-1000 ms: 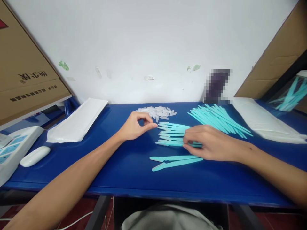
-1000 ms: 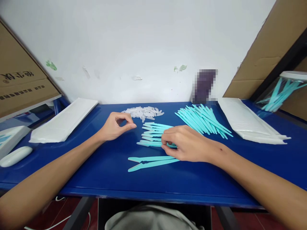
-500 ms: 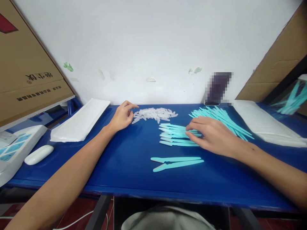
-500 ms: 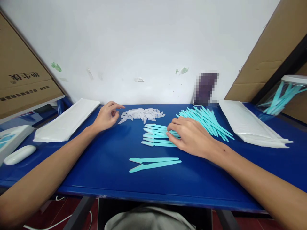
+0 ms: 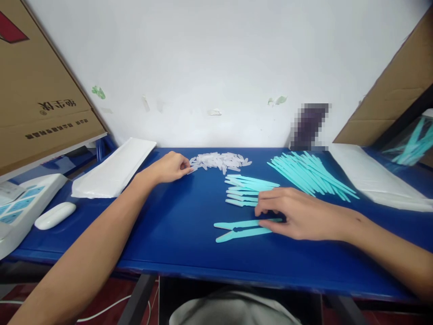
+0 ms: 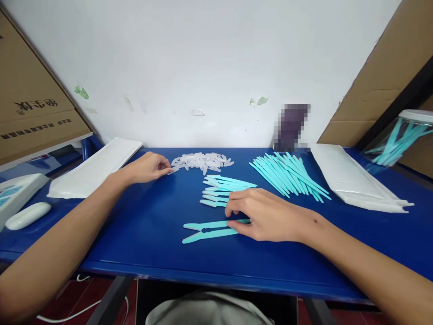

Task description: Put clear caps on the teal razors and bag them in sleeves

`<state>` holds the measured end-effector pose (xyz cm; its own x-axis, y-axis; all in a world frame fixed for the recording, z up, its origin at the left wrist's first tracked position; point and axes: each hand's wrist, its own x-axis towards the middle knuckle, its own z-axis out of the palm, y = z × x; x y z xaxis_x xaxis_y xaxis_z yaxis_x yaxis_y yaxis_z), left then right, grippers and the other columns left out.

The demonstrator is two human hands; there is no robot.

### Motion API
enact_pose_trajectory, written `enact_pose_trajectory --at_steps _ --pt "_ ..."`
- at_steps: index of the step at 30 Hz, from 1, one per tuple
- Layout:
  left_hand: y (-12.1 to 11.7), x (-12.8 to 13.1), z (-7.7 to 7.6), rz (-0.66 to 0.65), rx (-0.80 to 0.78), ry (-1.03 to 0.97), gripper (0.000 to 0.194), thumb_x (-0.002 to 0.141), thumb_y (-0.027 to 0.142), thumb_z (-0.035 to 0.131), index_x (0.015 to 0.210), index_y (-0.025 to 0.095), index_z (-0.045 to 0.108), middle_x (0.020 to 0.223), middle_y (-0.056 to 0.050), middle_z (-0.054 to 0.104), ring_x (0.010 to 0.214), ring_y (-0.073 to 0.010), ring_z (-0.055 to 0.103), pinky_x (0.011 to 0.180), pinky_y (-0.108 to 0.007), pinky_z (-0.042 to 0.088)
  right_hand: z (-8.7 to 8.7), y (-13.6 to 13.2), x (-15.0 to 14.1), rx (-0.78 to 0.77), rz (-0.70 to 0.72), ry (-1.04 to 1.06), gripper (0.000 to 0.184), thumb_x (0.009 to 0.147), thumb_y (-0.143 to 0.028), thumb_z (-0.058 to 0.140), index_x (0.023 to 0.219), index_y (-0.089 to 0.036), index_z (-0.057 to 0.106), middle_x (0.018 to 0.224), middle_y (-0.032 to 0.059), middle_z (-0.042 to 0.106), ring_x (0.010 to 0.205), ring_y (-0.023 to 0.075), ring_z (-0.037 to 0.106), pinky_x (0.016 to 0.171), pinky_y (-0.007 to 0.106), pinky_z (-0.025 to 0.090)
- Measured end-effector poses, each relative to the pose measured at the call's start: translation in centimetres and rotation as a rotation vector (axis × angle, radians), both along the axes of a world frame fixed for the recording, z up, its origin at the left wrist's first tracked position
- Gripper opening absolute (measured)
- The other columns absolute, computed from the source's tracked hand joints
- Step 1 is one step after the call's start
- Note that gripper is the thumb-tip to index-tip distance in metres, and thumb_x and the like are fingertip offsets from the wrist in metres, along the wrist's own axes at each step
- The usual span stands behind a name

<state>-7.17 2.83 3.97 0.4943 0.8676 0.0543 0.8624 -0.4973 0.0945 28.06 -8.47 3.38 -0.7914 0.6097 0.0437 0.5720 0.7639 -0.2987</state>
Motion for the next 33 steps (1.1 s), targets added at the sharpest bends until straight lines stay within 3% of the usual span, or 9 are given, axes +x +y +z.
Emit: enact_pose_trajectory --at_steps 6,11,15,19,23,33 --pt "-1.3 1.2 0.8 0.036 -0.183 -0.042 0.022 0.082 0.034 0.064 0.087 0.018 0.077 0.071 -0.003 0.073 0.062 -0.0165 0.064 0.061 -0.027 0.043 0.5 0.3 0.2 -0.099 -0.097 -0.022 0.016 0.092 -0.033 0.057 0.086 -0.021 0.066 0.085 0.0026 0.068 0.070 0.0156 0.058 0.060 0.028 0.039" --pt "-4.0 3.6 1.6 -0.163 -0.393 -0.069 0.021 0.081 0.039 0.070 0.086 0.020 0.078 0.062 0.001 0.065 0.053 -0.0125 0.057 0.051 -0.024 0.037 0.6 0.6 0.7 -0.147 -0.151 -0.071 0.014 0.090 -0.033 0.057 0.084 -0.022 0.062 0.080 0.0016 0.065 0.069 0.0152 0.055 0.059 0.027 0.038" --pt "-5.6 5.6 1.3 -0.252 -0.466 -0.139 0.020 0.083 0.038 0.070 0.089 0.019 0.077 0.052 0.005 0.057 0.044 -0.0092 0.048 0.046 -0.023 0.033 0.7 1.0 1.2 -0.067 -0.164 -0.111 0.009 0.087 -0.029 0.057 0.083 -0.022 0.061 0.076 0.0003 0.065 0.067 0.0154 0.054 0.061 0.028 0.037" --pt "-6.0 6.6 0.7 -0.342 -0.425 -0.221 0.017 0.085 0.033 0.070 0.086 0.017 0.075 0.053 0.004 0.056 0.046 -0.0079 0.047 0.050 -0.022 0.036 1.0 1.2 1.4 -0.046 -0.145 -0.100 0.007 0.086 -0.025 0.056 0.079 -0.022 0.058 0.070 -0.0010 0.062 0.062 0.0145 0.052 0.060 0.028 0.036" --pt "-5.9 6.8 0.2 -0.435 -0.328 -0.273 0.013 0.085 0.028 0.071 0.082 0.017 0.074 0.073 0.000 0.064 0.061 -0.0094 0.052 0.057 -0.022 0.040 1.4 1.0 1.4 -0.077 -0.120 -0.065 0.010 0.084 -0.022 0.055 0.075 -0.022 0.056 0.066 -0.0016 0.060 0.058 0.0128 0.049 0.057 0.026 0.035" --pt "-6.0 6.9 0.0 -0.448 -0.318 -0.285 0.011 0.085 0.024 0.070 0.078 0.016 0.069 0.081 -0.001 0.064 0.068 -0.0105 0.053 0.062 -0.024 0.042 1.2 1.1 1.7 -0.111 -0.083 -0.038 0.009 0.084 -0.020 0.055 0.076 -0.021 0.058 0.069 -0.0011 0.062 0.058 0.0120 0.051 0.057 0.025 0.036"
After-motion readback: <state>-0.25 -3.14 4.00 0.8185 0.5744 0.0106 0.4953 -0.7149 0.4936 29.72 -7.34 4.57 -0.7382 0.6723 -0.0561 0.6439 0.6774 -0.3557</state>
